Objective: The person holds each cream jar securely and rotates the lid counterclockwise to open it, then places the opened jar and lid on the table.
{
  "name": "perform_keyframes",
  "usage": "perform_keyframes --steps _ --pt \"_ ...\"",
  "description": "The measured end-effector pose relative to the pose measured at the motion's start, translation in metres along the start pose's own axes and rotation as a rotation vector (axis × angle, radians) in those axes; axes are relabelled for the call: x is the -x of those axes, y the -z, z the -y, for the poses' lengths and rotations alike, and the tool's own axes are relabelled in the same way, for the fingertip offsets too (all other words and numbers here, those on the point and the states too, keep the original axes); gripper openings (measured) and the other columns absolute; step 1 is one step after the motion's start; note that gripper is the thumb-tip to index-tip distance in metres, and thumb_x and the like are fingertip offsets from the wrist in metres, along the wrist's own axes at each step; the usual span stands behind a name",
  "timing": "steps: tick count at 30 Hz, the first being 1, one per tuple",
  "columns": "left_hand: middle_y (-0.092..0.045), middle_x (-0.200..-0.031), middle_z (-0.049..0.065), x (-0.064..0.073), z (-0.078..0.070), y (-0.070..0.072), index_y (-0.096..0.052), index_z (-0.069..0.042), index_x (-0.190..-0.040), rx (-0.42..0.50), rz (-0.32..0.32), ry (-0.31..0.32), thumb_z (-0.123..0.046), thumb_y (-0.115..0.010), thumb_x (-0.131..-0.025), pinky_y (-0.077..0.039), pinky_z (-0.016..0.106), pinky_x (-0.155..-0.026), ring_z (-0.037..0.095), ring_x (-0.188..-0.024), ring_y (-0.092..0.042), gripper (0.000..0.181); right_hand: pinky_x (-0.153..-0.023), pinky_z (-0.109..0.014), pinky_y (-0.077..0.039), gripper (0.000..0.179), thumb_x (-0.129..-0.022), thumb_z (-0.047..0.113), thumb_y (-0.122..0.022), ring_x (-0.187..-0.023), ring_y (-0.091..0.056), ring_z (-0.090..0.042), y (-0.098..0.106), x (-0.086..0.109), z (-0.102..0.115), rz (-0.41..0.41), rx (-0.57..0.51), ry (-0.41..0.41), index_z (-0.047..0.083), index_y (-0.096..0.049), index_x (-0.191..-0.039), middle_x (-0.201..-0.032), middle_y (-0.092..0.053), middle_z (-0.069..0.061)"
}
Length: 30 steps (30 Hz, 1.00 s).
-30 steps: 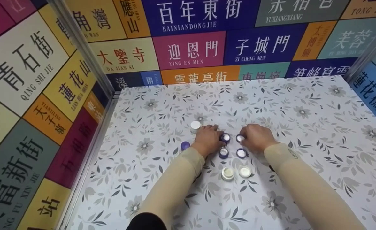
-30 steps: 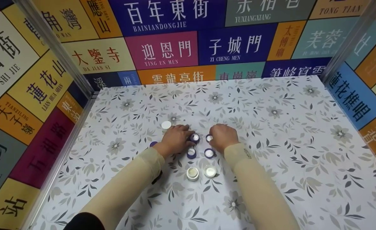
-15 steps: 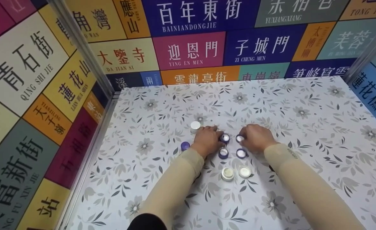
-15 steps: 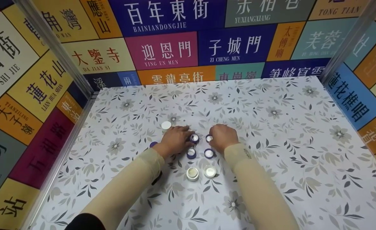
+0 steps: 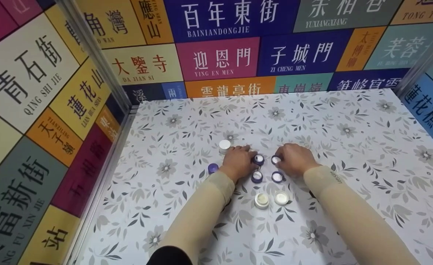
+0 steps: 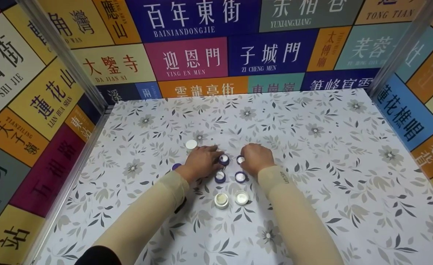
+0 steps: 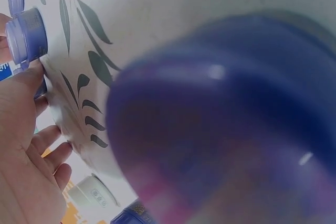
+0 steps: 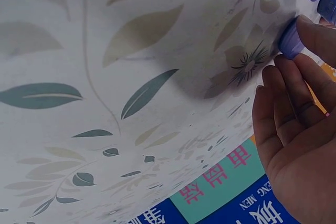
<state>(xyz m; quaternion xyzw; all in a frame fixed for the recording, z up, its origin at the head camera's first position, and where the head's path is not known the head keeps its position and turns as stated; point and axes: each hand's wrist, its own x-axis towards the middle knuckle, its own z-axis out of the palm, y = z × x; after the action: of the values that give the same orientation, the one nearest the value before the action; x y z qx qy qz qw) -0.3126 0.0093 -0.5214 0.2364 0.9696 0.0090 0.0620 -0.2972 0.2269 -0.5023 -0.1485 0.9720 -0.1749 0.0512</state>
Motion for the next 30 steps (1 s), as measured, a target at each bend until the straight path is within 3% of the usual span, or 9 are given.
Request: perform_keyframes --steps 8,15,19,24,30 --pt "-0.051 -0.147 0.001 0.009 0.003 0.009 -0.055 -0.023 -0.143 -0.022 0.034 -0.017 -0.055 -0.061 -0.092 -0.031 0.042 -0.108 0.023 -0.134 -0.046 0.061 -0.086 -0.051 -0.047 0.024 -0.080 0.017 -0.073 -0.090 -0.063 -0.031 0.000 0.000 0.004 0.000 -0.028 -0.010 0.011 -0.074 -0.103 -0.096 -0.068 -0.006" --pt "-0.053 -0.145 0.001 0.020 0.009 0.019 -0.051 -0.019 -0.146 0.027 -0.033 -0.062 -0.045 -0.065 -0.092 -0.031 0.040 -0.110 0.021 -0.132 -0.048 0.061 -0.087 -0.052 -0.046 0.025 -0.080 0.016 -0.071 -0.092 -0.063 -0.032 0.001 0.002 0.000 -0.001 -0.039 -0.002 0.010 -0.074 -0.103 -0.097 -0.069 -0.008" --pt "-0.056 -0.141 0.002 0.036 0.028 0.031 -0.053 -0.017 -0.144 0.036 -0.116 -0.064 -0.039 -0.066 -0.093 -0.033 0.038 -0.108 0.021 -0.130 -0.050 0.057 -0.084 -0.051 -0.047 0.027 -0.080 0.017 -0.070 -0.090 -0.063 -0.031 0.001 0.001 0.001 0.004 -0.034 0.027 0.008 -0.073 -0.105 -0.095 -0.068 -0.008" --pt "-0.062 -0.131 0.005 0.059 0.059 0.044 -0.059 -0.013 -0.138 0.077 -0.231 0.000 -0.033 -0.068 -0.091 -0.037 0.038 -0.104 0.025 -0.121 -0.056 0.052 -0.086 -0.053 -0.046 0.033 -0.081 0.020 -0.071 -0.092 -0.061 -0.032 0.001 0.000 0.000 0.024 -0.034 0.005 0.006 -0.071 -0.110 -0.098 -0.065 -0.009" --pt "-0.063 -0.130 0.009 0.080 0.092 0.042 -0.060 -0.012 -0.136 0.122 -0.253 0.102 -0.033 -0.070 -0.089 -0.037 0.040 -0.104 0.028 -0.120 -0.057 0.053 -0.089 -0.055 -0.044 0.035 -0.080 0.021 -0.072 -0.096 -0.060 -0.033 -0.002 0.000 -0.001 0.035 -0.041 -0.022 0.005 -0.070 -0.111 -0.101 -0.065 -0.010"
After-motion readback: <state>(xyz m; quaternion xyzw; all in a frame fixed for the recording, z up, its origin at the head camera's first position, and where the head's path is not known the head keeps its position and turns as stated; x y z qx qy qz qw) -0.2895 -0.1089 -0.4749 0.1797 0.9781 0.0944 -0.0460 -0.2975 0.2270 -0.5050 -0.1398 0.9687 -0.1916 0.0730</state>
